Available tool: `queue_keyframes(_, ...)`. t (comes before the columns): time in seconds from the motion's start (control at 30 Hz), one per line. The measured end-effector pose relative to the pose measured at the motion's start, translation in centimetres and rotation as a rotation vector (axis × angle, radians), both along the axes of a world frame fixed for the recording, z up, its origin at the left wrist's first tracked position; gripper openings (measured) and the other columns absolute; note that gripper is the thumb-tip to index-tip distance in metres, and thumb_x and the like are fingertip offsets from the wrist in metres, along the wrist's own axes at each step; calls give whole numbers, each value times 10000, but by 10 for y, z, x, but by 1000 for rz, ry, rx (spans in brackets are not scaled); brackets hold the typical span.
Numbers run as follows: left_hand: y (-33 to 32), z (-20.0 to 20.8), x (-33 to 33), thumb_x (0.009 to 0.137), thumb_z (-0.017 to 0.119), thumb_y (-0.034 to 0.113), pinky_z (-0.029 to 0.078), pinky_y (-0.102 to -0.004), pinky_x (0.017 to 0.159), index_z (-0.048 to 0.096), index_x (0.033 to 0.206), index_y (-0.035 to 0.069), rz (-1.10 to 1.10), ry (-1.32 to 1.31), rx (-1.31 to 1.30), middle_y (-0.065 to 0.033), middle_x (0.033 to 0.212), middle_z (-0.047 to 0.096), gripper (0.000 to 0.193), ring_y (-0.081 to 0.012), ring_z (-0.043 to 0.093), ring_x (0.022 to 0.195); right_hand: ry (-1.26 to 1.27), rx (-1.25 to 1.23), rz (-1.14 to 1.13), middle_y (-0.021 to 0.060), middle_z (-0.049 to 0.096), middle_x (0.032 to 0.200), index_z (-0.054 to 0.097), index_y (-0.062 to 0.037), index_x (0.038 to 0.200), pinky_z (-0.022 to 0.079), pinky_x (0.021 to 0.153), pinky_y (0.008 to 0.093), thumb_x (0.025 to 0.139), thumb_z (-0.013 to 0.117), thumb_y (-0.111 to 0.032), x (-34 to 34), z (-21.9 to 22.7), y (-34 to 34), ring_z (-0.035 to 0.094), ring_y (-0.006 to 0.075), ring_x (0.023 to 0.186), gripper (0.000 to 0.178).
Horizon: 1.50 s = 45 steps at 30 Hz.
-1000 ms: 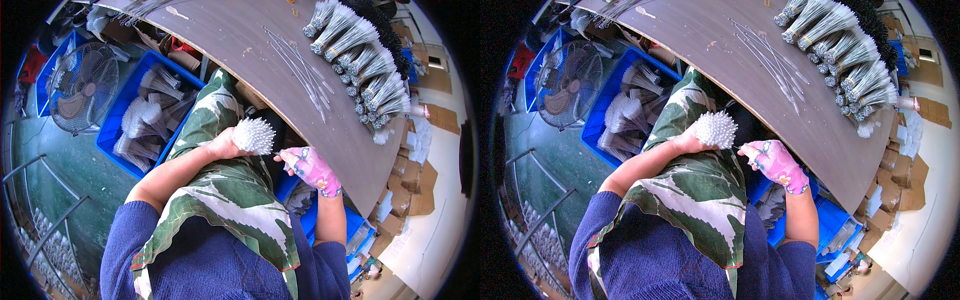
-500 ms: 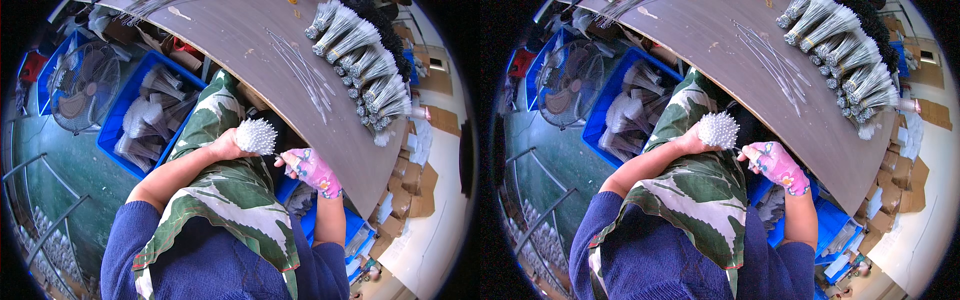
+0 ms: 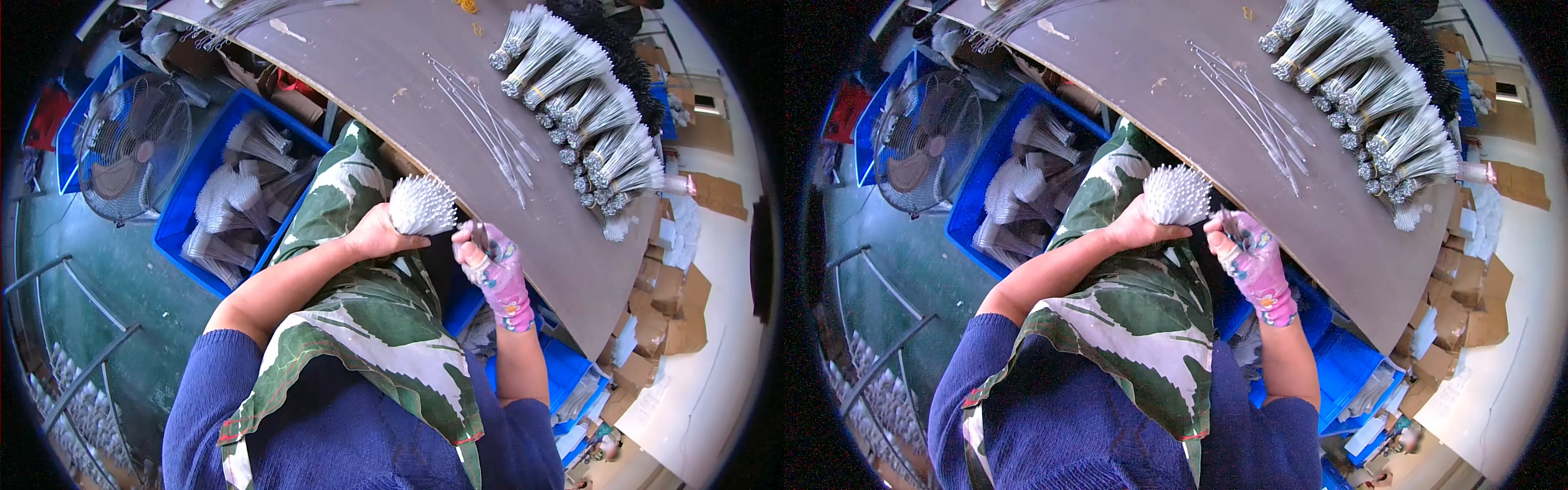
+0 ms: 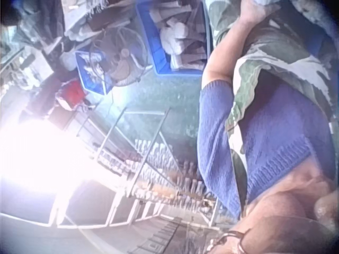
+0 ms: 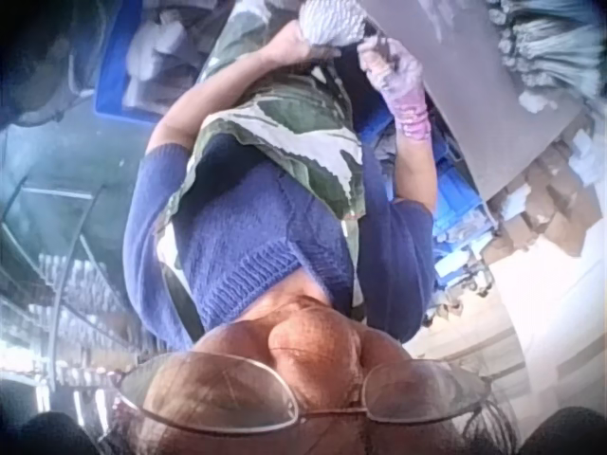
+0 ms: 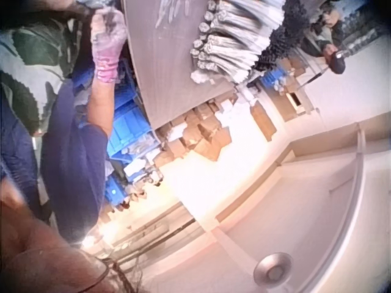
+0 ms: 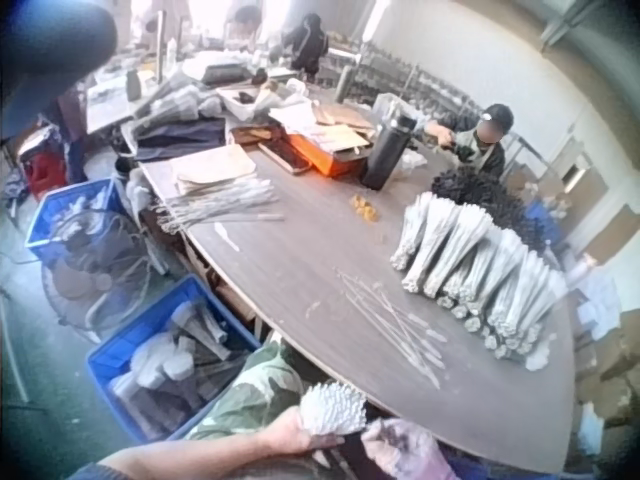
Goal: Assembling small white plastic components and wire bundles at a factory workbench.
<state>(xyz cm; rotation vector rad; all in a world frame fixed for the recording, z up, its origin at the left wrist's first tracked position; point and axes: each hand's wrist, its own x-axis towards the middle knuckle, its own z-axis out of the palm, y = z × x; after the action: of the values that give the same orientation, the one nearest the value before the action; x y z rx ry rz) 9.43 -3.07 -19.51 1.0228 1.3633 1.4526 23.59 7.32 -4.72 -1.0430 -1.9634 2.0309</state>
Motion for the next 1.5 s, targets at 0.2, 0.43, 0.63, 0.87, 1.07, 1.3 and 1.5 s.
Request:
queue_keyframes(0.2, 10, 31, -4, 648, 774, 318, 477, -335, 797, 628, 995, 35, -19, -33, -180, -136, 880, 657, 471, -252, 632, 841, 21, 136, -203, 0, 618, 882, 606, -17, 1052, 441, 672, 187, 838, 608, 7, -4, -4, -5, 550, 58, 762, 215)
queue_keyframes(0.43, 7, 38, 1, 645, 765, 346, 484, -336, 803, 632, 1001, 34, -38, -12, -260, -155, 889, 659, 492, -272, 641, 859, 19, 279, -242, 31, 623, 953, 594, -10, 1085, 448, 688, 193, 841, 596, 19, -1, -10, -5, 566, 68, 799, 246)
queue_keyframes(0.63, 6, 33, 6, 632, 777, 342, 487, -333, 804, 635, 998, 30, -30, -36, -286, -147, 891, 664, 501, -263, 645, 857, 74, 477, -183, -26, 573, 792, 599, -36, 993, 394, 536, 183, 823, 613, -5, -5, -18, -4, 482, 34, 601, 173)
queue_keyframes(0.87, 2, 25, 16, 627, 791, 331, 483, -327, 819, 623, 1017, 28, 8, 14, -321, -134, 918, 664, 521, -243, 643, 873, -108, 205, -143, -2, 591, 813, 579, -2, 901, 442, 625, 213, 821, 613, -8, -8, -3, 6, 530, 53, 696, 87)
queue_keyframes(1.07, 0, 13, 17, 620, 839, 335, 455, -315, 869, 583, 1084, 22, -99, -200, -171, -91, 1012, 647, 616, -174, 601, 951, -48, 461, -46, 3, 567, 763, 569, -29, 883, 434, 585, 222, 839, 594, -18, -1, -2, 10, 514, 76, 632, 51)
queue_keyframes(1.3, -1, 4, 13, 625, 840, 347, 450, -306, 872, 576, 1097, 22, -125, -246, -253, -73, 1001, 644, 631, -163, 590, 937, -5, 400, -193, 37, 584, 830, 589, -46, 878, 430, 528, 217, 823, 599, -1, -2, 60, 30, 531, 80, 607, 72)
queue_keyframes(1.5, 0, 18, 12, 637, 834, 336, 445, -301, 876, 587, 1085, 24, -131, -222, -269, -70, 1003, 644, 599, -153, 588, 935, -138, 258, -173, -18, 592, 787, 604, -18, 929, 438, 590, 201, 819, 621, -15, 5, -21, 2, 525, 57, 647, 111)
